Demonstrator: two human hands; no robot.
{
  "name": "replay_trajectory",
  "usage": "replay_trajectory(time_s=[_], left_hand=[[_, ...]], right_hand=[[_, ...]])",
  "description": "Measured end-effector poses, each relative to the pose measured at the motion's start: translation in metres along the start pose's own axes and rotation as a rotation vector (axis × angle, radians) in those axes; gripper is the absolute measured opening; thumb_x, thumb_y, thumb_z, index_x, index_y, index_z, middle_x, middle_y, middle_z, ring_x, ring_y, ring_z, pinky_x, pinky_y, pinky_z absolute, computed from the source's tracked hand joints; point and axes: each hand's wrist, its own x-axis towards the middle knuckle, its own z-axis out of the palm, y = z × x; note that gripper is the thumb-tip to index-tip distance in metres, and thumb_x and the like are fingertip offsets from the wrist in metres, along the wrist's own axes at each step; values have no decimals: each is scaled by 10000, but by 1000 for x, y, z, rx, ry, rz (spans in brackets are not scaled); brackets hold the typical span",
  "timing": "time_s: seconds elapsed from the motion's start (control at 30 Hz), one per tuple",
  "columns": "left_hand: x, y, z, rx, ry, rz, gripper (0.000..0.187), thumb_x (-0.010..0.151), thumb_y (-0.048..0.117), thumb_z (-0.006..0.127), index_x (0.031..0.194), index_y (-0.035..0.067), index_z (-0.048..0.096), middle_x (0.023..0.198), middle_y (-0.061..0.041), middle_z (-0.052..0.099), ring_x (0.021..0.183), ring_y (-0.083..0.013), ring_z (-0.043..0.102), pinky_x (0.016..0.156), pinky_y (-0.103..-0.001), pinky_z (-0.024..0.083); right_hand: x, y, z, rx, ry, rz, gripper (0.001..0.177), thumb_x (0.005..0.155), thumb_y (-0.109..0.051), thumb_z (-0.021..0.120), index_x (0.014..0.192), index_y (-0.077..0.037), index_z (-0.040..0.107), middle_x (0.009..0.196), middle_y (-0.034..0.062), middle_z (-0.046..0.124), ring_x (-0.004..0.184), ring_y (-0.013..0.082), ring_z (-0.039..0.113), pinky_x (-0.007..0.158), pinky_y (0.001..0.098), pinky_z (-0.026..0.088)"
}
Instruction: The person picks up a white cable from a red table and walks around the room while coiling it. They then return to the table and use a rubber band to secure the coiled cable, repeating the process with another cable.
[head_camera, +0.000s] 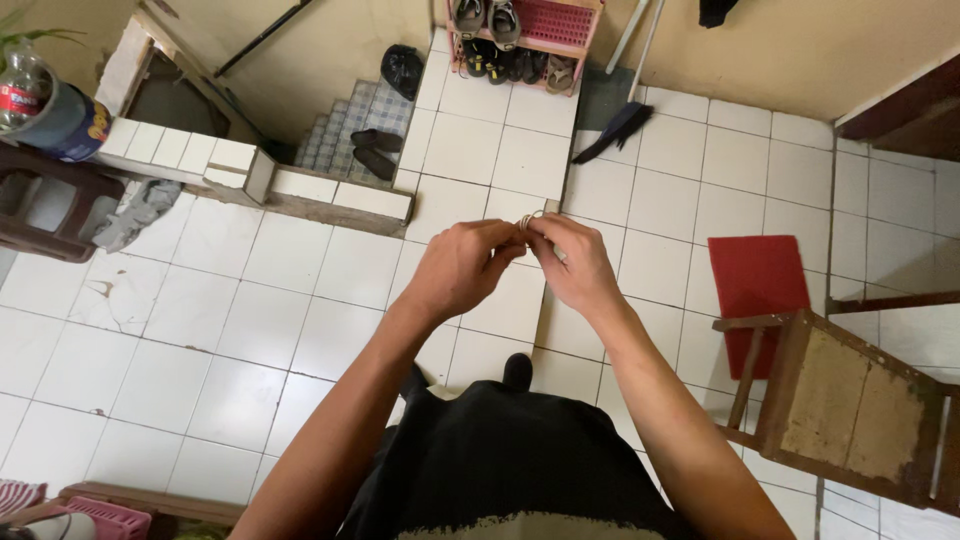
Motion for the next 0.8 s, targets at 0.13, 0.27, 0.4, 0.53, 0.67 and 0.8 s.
replay_trajectory(time_s=[0.13, 0.27, 0.4, 0.53, 0.67, 0.8], left_hand=[[4, -23, -27, 13, 90, -42, 82, 938, 108, 693, 953, 37, 657, 798, -112, 735, 655, -264, 683, 595, -373, 506], [2, -48, -23, -286, 126, -27, 68, 980, 80, 630, 974, 20, 599, 807, -94, 696, 648, -170, 637, 592, -306, 509], [5, -66, -17, -488, 82, -120, 124, 1069, 79, 600, 974, 2, 620, 765, -131, 591, 687, -185, 489, 624, -334, 447], [-2, -53, -18, -283, -134, -132, 89, 1009, 80, 591, 980, 10, 640, 728, -149, 640, 638, -275, 567, 616, -378, 481], [-8, -34, -21, -183, -141, 76, 96, 993, 78, 588, 1049, 13, 630, 888, -153, 734, 812, -367, 686, 684, -423, 523], [-3, -32, -35, -37, -88, 49, 87, 946, 84, 647, 990, 33, 702, 884, -150, 740, 753, -365, 695, 634, -426, 531]], right_hand=[[11, -8, 11, 307, -301, 299, 183, 1031, -116, 550, 1027, 0, 691, 937, 46, 730, 842, 133, 659, 774, 302, 543], [-3, -7, 30, 740, -377, 382, 215, 1093, -144, 514, 991, -24, 660, 925, 25, 662, 818, 132, 562, 795, 298, 510], [5, 13, 48, 1301, -161, 380, 79, 1047, -61, 574, 976, -51, 607, 1003, 36, 642, 873, 144, 554, 805, 325, 489], [21, 18, 39, 1413, -3, 284, 49, 1082, -55, 601, 1098, -67, 646, 1067, 45, 665, 994, 155, 625, 851, 313, 501], [35, -7, 25, 799, 178, 315, 221, 1042, -130, 590, 1214, -41, 697, 1098, 63, 748, 1088, 159, 699, 847, 302, 527], [32, -23, 17, 219, 93, 83, 195, 1035, -108, 610, 1132, 3, 738, 1077, 91, 783, 1007, 188, 739, 926, 317, 569]])
